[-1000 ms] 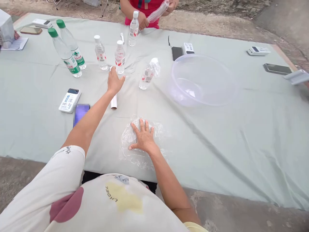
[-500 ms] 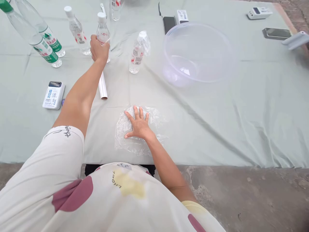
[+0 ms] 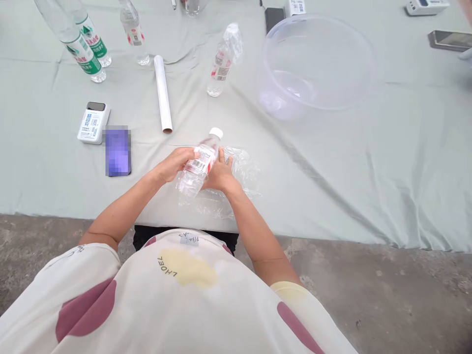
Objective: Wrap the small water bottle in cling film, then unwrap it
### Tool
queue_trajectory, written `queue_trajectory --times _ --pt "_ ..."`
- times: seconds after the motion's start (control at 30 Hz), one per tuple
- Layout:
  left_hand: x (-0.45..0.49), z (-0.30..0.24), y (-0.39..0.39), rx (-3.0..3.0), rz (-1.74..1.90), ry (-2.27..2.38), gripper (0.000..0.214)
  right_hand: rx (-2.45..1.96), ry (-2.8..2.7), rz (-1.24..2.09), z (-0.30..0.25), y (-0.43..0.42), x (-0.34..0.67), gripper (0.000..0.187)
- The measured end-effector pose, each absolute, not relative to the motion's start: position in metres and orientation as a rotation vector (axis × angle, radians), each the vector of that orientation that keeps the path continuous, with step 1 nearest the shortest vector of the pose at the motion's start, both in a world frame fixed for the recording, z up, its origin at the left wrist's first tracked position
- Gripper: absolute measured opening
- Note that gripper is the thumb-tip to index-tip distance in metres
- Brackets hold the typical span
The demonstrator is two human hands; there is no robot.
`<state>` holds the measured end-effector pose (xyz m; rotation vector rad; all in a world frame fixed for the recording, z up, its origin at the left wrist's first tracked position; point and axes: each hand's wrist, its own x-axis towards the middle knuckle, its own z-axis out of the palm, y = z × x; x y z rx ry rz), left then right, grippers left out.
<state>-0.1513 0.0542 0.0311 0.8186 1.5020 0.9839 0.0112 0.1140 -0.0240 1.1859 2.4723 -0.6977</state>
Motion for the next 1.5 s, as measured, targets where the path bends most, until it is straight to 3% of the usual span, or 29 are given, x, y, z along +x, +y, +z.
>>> queue_trajectory --times 0.23,0.6,0.8,1.17,1.5 --pt "-0.135 -0.003 0.020 0.759 0.819 1.299 0.028 1.186 2.518 -0.694 -0.022 0.112 0.014 0.100" --pt "-0.134 -0.005 0.023 0.756 0.781 1.475 0.018 1.072 2.602 -0.629 -0.018 0.125 0.030 0.103" --pt "-0.127 -0.001 0.023 0.938 0.658 1.637 0.026 0.976 2.678 -0.654 -0.012 0.135 0.045 0.078" --pt "-0.124 -0.004 0.028 0.996 0.586 1.714 0.030 0.956 2.596 -0.505 0.009 0.180 0.026 0.067" --pt "-0.136 0.006 0.039 0.983 0.561 1.732 0.032 0.966 2.792 -0.413 -0.015 0.177 0.041 0.064"
